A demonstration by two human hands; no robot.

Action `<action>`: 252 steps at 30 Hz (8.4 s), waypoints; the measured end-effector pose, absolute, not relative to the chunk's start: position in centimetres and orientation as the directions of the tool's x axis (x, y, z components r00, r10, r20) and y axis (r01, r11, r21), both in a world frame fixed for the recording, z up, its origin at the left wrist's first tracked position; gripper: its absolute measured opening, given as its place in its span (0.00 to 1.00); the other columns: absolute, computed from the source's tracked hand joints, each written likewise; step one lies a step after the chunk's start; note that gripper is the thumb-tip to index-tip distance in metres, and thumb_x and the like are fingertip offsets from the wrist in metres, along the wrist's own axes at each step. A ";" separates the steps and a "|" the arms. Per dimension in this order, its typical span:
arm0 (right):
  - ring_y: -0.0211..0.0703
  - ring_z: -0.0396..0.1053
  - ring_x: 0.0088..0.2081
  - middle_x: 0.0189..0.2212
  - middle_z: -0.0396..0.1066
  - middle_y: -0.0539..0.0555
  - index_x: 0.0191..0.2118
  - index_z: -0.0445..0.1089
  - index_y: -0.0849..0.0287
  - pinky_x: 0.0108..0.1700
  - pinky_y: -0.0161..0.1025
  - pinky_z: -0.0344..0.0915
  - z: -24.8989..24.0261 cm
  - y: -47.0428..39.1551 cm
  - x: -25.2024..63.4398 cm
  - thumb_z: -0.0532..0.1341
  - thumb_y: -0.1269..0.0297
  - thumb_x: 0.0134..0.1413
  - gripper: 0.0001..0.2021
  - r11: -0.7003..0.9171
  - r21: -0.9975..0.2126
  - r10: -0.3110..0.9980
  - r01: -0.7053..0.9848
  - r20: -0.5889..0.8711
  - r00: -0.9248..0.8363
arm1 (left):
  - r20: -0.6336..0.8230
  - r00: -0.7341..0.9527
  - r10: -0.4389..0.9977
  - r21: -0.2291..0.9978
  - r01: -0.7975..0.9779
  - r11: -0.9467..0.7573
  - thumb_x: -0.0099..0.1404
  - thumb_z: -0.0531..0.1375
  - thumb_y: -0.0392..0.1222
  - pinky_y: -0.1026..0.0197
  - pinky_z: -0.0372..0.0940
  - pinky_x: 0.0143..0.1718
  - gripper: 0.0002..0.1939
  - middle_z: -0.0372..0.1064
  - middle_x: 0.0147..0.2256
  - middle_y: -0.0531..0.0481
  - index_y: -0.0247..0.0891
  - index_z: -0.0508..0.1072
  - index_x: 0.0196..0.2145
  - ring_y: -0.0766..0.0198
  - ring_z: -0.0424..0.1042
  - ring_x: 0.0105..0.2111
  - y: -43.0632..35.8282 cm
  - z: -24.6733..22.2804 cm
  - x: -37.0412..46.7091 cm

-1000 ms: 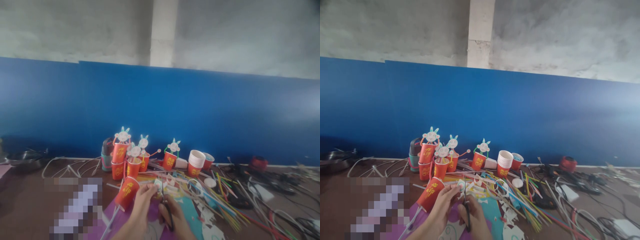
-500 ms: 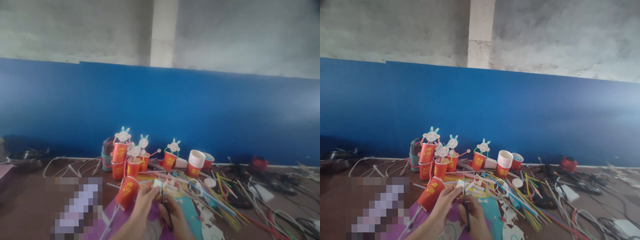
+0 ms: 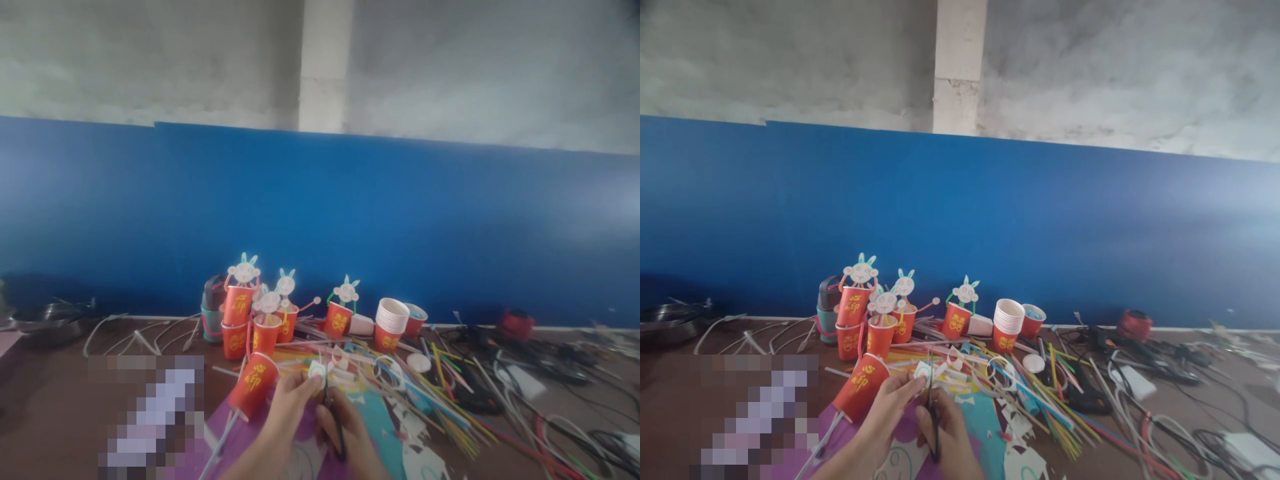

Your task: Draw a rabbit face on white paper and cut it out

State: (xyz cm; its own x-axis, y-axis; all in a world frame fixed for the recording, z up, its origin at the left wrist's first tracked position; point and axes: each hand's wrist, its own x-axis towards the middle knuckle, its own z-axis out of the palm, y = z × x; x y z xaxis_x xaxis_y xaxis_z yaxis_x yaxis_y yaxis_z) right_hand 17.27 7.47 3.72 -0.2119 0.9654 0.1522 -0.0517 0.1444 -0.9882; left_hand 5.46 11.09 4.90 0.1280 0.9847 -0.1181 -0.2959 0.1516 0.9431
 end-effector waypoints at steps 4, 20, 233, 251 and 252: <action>0.35 0.57 0.19 0.19 0.59 0.44 0.29 0.60 0.55 0.21 0.33 0.53 3.6 7.6 17.4 0.60 0.39 0.48 0.22 0.144 -0.988 0.964 -0.053 0.152 -0.217 | -0.111 0.101 0.989 0.952 -0.273 0.135 0.40 0.69 0.59 0.66 0.53 0.15 0.24 0.60 0.13 0.57 0.38 0.66 0.15 0.70 0.58 0.13 11.8 4.2 5.4; 0.34 0.57 0.18 0.19 0.60 0.45 0.30 0.61 0.56 0.20 0.31 0.50 3.2 7.6 17.4 0.60 0.39 0.48 0.23 0.139 -0.985 0.965 -0.105 0.159 -0.209 | -0.142 0.224 0.964 0.932 -0.299 0.207 0.43 0.67 0.62 0.64 0.55 0.14 0.25 0.60 0.12 0.56 0.39 0.64 0.17 0.66 0.62 0.12 11.8 3.7 5.6; 0.39 0.57 0.23 0.21 0.62 0.48 0.28 0.68 0.57 0.25 0.35 0.59 3.2 8.3 17.4 0.64 0.40 0.43 0.22 0.255 -0.965 0.951 -0.061 0.262 -0.163 | 0.026 0.269 0.963 0.947 -0.315 0.063 0.48 0.68 0.54 0.66 0.47 0.20 0.19 0.59 0.17 0.58 0.36 0.69 0.21 0.72 0.54 0.18 10.7 7.6 4.1; 0.35 0.49 0.20 0.19 0.55 0.44 0.29 0.64 0.56 0.23 0.35 0.49 3.9 7.8 17.4 0.62 0.42 0.47 0.20 0.178 -0.980 0.945 -0.091 0.196 -0.260 | 0.035 0.391 0.920 0.967 -0.245 0.068 0.49 0.67 0.53 0.66 0.45 0.19 0.18 0.61 0.17 0.56 0.36 0.69 0.22 0.72 0.56 0.17 12.2 6.1 3.4; 0.34 0.49 0.20 0.19 0.54 0.44 0.29 0.64 0.56 0.23 0.35 0.49 3.9 7.8 17.4 0.62 0.42 0.47 0.20 0.173 -0.980 0.945 -0.100 0.194 -0.264 | 0.029 0.400 0.916 0.969 -0.236 0.073 0.49 0.67 0.54 0.66 0.44 0.18 0.19 0.61 0.17 0.57 0.36 0.69 0.23 0.72 0.56 0.17 12.5 5.7 3.3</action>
